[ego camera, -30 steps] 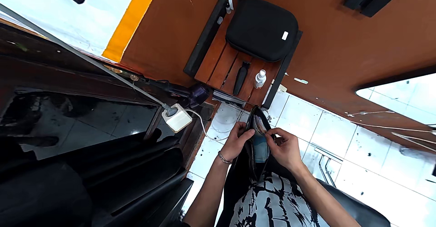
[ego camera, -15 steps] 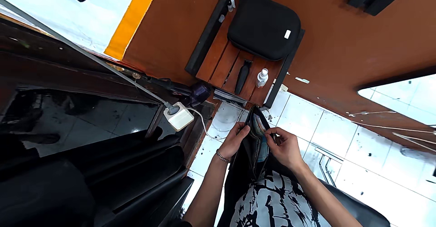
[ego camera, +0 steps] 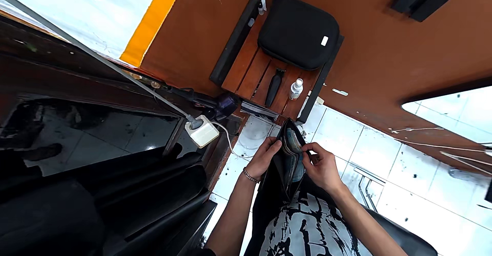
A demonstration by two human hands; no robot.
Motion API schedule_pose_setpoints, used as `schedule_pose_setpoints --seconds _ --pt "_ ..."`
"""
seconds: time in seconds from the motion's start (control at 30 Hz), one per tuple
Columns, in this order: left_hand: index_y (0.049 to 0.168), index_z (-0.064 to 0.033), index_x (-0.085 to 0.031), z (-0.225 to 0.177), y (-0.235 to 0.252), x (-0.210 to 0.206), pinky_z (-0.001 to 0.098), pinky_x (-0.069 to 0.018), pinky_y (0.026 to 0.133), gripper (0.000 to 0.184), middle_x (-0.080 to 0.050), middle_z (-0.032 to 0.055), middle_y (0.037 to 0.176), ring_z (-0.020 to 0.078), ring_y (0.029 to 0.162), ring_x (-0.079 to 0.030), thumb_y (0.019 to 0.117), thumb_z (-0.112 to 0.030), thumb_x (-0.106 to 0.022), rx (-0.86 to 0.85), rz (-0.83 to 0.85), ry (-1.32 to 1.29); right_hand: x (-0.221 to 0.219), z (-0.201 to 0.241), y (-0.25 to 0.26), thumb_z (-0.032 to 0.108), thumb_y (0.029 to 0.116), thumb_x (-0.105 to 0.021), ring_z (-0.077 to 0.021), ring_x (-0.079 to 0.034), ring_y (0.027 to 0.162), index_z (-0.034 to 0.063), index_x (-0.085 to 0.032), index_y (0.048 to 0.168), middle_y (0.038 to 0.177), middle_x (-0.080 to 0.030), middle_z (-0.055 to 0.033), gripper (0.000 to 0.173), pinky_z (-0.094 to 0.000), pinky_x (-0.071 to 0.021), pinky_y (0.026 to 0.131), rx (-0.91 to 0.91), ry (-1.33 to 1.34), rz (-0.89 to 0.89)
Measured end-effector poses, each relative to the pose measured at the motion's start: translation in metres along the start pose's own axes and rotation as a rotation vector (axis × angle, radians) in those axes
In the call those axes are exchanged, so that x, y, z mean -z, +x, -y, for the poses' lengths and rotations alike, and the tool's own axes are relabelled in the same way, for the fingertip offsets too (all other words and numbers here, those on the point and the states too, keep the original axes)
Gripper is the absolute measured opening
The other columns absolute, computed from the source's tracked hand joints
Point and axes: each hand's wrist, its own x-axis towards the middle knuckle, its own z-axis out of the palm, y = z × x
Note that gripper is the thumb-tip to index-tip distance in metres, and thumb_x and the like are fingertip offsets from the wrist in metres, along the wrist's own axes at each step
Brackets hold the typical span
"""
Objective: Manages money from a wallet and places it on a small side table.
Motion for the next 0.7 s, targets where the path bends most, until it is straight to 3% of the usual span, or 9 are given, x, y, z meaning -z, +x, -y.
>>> schedule_pose_setpoints --seconds 0.3,0.43,0.57,0.63,0.7 --pt "0.136 0.0027 -0.047 0.001 -0.004 0.0 0.019 -0.0413 0.106 0.043 -0.056 0.0102 0.134 -0.0005 0.123 -0.052 0.1066 -0.027 -0.039 0.008 -0.004 0.0 0.001 0.001 0.001 0.011 0.0922 -0.056 0.0023 -0.042 0.053 0.0007 -0.071 0.102 0.078 -0.066 -0.0024 0.02 -0.016 -0.037 0.05 -0.009 -0.026 0.003" --pt "0.128 0.0001 -0.047 0.004 0.0 -0.001 0.019 -0.0503 0.093 0.037 -0.061 0.0048 0.115 -0.0005 0.104 -0.06 0.104 -0.028 -0.047 0.032 0.004 -0.029 -0.002 -0.002 -0.001 0.007 0.0921 -0.055 -0.0023 -0.048 0.056 -0.0005 -0.068 0.105 0.088 -0.069 -0.0082 0.019 -0.0186 -0.042 0.052 0.057 -0.048 -0.016" --pt "0.128 0.0007 -0.042 0.003 0.001 -0.007 0.0212 -0.0553 0.085 0.042 -0.066 0.0047 0.103 0.0023 0.092 -0.066 0.0984 -0.023 -0.06 0.069 0.023 -0.071 -0.004 -0.005 -0.002 0.001 0.0931 -0.053 -0.0197 -0.069 0.082 0.0035 -0.071 0.101 0.114 -0.069 -0.0185 0.019 -0.0326 -0.0571 0.068 0.223 -0.087 0.02" --pt "0.129 0.0016 -0.041 0.0 0.001 -0.01 0.0211 -0.0551 0.085 0.046 -0.067 0.0047 0.102 0.0022 0.091 -0.066 0.0953 -0.019 -0.064 0.065 0.013 -0.069 -0.003 -0.005 -0.003 0.001 0.092 -0.053 -0.0221 -0.069 0.079 0.0063 -0.074 0.101 0.118 -0.068 -0.0204 0.024 -0.0361 -0.0569 0.065 0.232 -0.111 0.03" --pt "0.13 0.0029 -0.041 -0.001 0.001 -0.01 0.0212 -0.0549 0.085 0.047 -0.067 0.0062 0.104 0.003 0.093 -0.066 0.0946 -0.017 -0.064 0.048 0.002 -0.055 -0.003 -0.005 -0.003 0.002 0.0913 -0.052 -0.0193 -0.067 0.076 0.0063 -0.075 0.102 0.118 -0.068 -0.0199 0.025 -0.0336 -0.056 0.064 0.218 -0.118 0.019"
